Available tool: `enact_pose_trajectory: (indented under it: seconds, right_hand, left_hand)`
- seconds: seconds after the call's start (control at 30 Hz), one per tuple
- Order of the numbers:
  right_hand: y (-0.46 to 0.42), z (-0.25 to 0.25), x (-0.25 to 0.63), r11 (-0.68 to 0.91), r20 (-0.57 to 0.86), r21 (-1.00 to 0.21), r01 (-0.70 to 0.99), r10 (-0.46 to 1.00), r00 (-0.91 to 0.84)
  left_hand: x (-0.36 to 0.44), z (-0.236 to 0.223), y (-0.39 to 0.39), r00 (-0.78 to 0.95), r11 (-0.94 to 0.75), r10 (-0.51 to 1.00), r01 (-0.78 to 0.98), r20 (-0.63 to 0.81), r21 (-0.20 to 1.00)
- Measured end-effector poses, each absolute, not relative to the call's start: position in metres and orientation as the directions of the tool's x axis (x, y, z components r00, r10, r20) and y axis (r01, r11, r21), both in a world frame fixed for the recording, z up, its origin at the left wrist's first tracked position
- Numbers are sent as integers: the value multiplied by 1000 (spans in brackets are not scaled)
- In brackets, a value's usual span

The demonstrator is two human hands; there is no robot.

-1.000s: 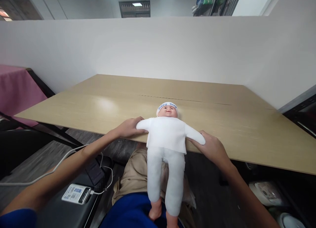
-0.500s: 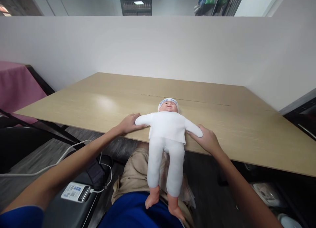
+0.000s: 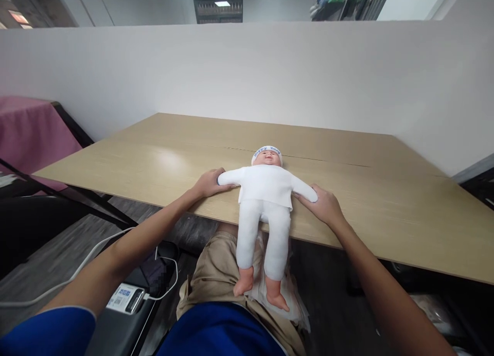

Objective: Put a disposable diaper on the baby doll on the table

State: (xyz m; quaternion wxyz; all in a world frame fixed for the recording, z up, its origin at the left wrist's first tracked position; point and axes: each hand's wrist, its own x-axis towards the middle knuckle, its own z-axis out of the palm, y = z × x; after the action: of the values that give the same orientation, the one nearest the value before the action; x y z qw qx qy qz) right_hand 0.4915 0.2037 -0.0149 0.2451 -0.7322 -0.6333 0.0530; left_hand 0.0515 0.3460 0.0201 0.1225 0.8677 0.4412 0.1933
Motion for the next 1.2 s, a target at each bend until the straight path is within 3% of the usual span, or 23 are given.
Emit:
enact_pose_trajectory:
  seconds: [0.97,1.2]
  right_hand:
    - [323,-20,515,-102,237,-388,916,950,206]
    - [375,-27,534,1,350,-400,917,924,152]
  left_hand:
    - [76,16,466,502,-537,841,726,204,429]
    - [88,10,513,483,-580,815,681,320,448]
